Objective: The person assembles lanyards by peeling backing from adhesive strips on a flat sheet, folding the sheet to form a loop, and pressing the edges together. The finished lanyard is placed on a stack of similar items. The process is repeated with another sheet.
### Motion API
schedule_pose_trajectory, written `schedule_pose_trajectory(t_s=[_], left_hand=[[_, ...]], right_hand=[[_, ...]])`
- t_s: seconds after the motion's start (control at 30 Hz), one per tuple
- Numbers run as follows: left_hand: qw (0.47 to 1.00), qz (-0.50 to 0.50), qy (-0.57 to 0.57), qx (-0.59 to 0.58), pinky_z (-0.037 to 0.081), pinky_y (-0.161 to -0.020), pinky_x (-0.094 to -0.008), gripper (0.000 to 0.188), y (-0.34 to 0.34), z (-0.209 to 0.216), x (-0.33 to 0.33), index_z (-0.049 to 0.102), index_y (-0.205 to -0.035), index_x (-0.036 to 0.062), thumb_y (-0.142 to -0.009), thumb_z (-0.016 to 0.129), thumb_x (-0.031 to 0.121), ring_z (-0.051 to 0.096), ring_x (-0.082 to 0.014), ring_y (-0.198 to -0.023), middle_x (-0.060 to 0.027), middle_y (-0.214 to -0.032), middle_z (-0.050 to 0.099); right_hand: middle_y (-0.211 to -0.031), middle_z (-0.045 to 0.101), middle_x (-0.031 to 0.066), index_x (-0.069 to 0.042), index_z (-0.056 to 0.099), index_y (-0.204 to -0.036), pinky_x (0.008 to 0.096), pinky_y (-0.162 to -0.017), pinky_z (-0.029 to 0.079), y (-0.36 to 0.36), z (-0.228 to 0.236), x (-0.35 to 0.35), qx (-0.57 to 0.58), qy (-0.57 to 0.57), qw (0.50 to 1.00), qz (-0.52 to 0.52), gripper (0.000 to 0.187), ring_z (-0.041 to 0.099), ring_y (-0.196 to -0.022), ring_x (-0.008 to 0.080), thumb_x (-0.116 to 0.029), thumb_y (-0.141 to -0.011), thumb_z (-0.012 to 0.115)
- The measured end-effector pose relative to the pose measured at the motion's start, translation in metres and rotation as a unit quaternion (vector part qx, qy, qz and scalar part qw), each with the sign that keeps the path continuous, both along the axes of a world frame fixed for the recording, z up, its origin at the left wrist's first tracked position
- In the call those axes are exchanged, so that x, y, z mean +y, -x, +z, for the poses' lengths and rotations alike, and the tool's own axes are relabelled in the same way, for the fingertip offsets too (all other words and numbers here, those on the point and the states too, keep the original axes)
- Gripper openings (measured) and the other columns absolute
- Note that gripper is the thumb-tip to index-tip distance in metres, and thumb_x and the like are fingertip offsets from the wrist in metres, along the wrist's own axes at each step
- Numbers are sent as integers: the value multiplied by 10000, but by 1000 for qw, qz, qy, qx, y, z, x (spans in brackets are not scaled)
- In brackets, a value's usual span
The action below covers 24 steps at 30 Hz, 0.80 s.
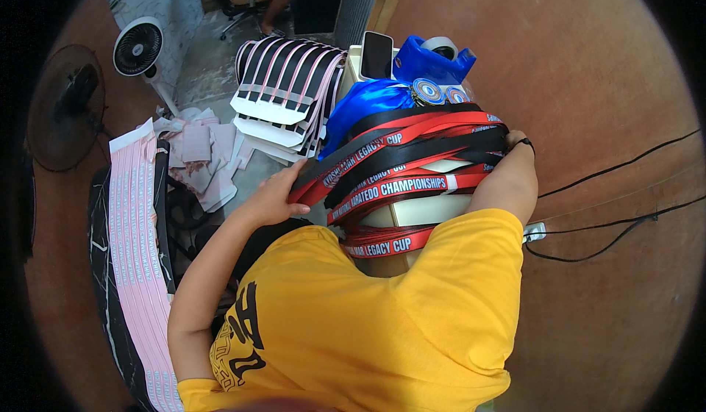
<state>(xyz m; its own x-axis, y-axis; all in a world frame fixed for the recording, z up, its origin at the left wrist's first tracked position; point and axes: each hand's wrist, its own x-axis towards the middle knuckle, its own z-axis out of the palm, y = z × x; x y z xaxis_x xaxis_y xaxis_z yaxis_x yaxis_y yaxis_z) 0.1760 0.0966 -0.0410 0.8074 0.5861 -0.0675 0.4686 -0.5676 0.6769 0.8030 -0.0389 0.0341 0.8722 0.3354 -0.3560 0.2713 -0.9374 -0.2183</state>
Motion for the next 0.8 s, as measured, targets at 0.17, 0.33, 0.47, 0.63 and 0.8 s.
schedule_pose_trajectory(t_s=[0.17,0.33,0.47,0.63,0.8], left_hand=[[967,32,74,-241,342,-1072,-442,805,-3,-12,4,360,-1460,99,-792,777,266,426,-310,-1308,-125,-1401,475],[897,127,278,-321,370,-1023,-351,609,6,-18,8,433,-1402,93,-872,704,222,458,-201,-1225,-83,-1354,494],[875,149,301,-349,400,-956,-296,502,21,-17,-2,449,-1382,85,-924,637,170,497,-145,-1123,-68,-1327,500],[859,168,313,-368,425,-873,-245,453,33,-5,-25,444,-1377,59,-950,588,102,537,-104,-972,-67,-1293,512],[849,207,313,-372,446,-866,-238,439,76,18,-60,449,-1363,27,-946,583,45,563,-93,-932,-84,-1271,531]], right_hand=[[-1079,673,201,-31,688,-1081,438,-813,515,-16,1,8,-14,3,1000,-18,276,645,-997,310,-144,-893,520],[-1124,657,234,-40,696,-1087,452,-878,509,-28,30,29,-102,43,993,-33,292,633,-1070,359,-136,-879,515],[-1137,647,242,-38,636,-1108,479,-902,481,14,95,76,-405,-190,889,98,292,597,-1110,405,-157,-871,511],[-976,721,87,-41,565,-1164,275,-428,419,136,158,149,-57,-367,882,290,377,582,-519,131,-342,-939,594],[-1091,695,116,-48,536,-1209,256,-415,474,226,136,203,117,-245,896,350,509,577,-466,134,-501,-988,468]])
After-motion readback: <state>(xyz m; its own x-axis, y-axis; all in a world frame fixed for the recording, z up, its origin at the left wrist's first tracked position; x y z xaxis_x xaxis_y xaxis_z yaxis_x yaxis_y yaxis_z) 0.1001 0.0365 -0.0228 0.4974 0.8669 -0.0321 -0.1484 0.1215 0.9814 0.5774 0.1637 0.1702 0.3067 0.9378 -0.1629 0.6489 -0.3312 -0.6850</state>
